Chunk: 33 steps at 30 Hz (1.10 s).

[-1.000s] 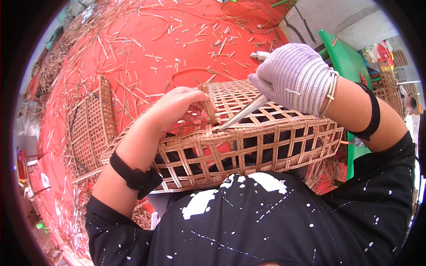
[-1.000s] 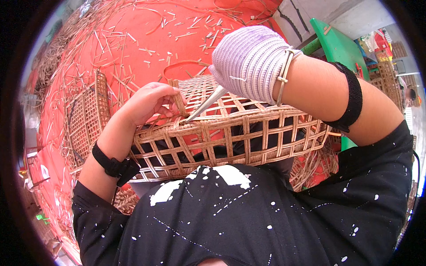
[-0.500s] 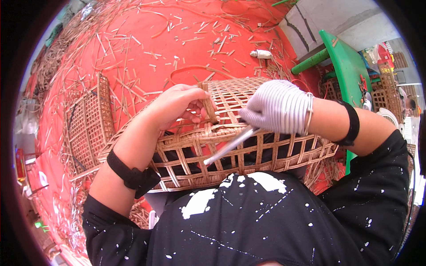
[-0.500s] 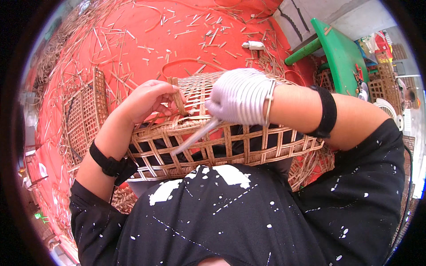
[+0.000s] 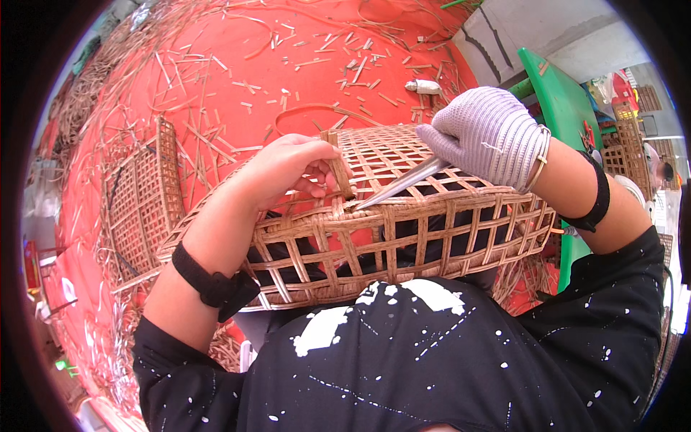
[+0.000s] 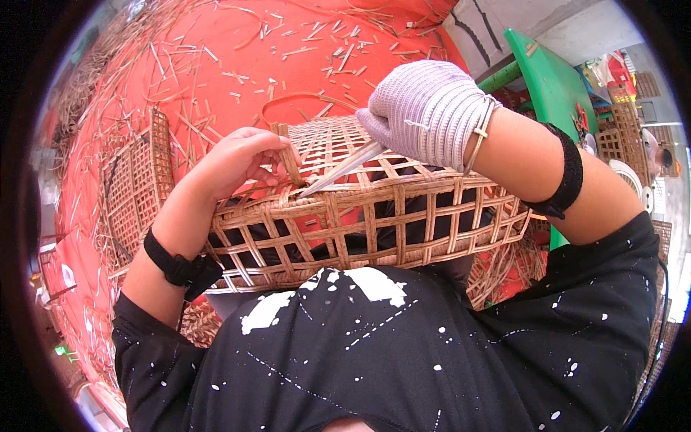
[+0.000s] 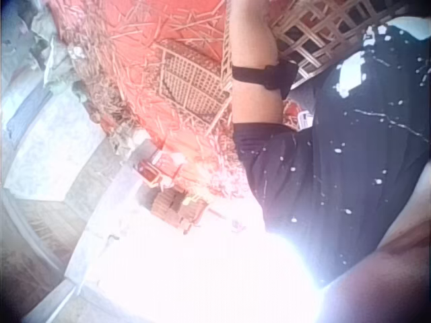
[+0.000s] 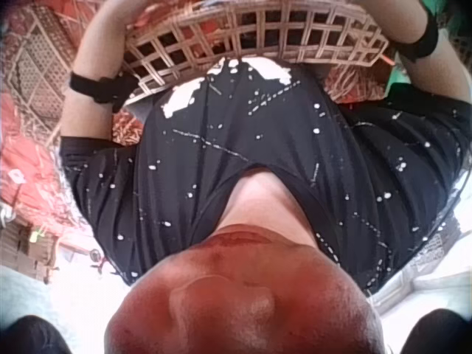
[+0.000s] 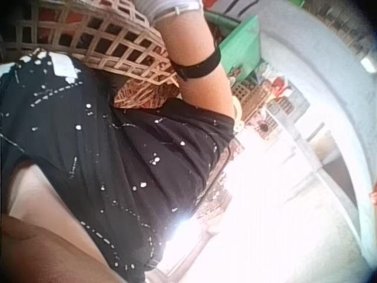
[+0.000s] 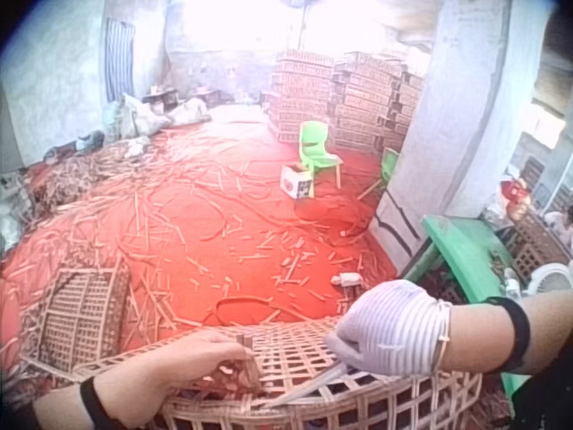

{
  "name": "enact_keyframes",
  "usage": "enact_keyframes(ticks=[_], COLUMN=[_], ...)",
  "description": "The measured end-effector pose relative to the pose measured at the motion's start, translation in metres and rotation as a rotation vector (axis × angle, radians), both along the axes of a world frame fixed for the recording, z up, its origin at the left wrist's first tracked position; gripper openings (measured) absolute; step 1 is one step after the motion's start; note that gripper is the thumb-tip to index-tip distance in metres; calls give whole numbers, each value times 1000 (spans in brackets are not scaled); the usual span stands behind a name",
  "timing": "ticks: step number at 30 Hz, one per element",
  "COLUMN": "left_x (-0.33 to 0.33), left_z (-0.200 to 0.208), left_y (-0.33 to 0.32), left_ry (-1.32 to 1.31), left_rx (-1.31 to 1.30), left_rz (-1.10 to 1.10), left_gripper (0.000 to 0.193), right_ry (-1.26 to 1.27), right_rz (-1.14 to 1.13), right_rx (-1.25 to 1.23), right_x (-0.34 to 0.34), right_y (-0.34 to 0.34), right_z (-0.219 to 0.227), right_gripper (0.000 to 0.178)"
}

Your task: The recorder is weaving and trimming bamboo strips to construct or repair a woven structure, likely part of furniture.

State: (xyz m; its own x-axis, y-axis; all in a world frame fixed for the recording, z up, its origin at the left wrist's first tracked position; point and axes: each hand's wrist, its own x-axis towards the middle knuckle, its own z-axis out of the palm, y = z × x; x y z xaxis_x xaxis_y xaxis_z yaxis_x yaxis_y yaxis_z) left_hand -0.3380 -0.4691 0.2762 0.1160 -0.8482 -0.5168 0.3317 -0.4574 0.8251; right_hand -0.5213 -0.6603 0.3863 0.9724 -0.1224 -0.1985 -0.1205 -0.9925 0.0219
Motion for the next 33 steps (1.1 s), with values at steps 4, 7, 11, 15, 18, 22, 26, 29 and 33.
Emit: enact_keyframes(ticks=[4,7,11,15,18,22,26,29,33], left_x=[4,5,3,1,4,6,6,5,5], left_z=[-1,-3,-3,-3,-3,-5,-7,-7,-6], left_y=[0,0,0,0,-1,-1,0,-1,-1], left_ry=[-2,-4,9,-2,1,-3,4,-10,1], left_rx=[18,37,21,19,25,34,27,35,48], left_rz=[-26,-18,-12,8,-25,-44,-31,-20,-28], left_gripper=[24,24,25,28,25,25,26,26,27], right_ry=[-55,-44,142,220,122,155,199,174,153], right_rz=[64,42,-119,-222,-89,-84,-123,-110,-22], right_rx=[-116,-135,-52,170,153,327,497,562,527], right_x=[1,2,2,-3,-5,3,5,6,10], right_y=[8,10,7,4,-5,-20,-28,-30,-38], right_z=[4,6,2,-8,-17,-34,-57,-69,-72], right_gripper=[47,47,47,49,48,47,49,47,46])
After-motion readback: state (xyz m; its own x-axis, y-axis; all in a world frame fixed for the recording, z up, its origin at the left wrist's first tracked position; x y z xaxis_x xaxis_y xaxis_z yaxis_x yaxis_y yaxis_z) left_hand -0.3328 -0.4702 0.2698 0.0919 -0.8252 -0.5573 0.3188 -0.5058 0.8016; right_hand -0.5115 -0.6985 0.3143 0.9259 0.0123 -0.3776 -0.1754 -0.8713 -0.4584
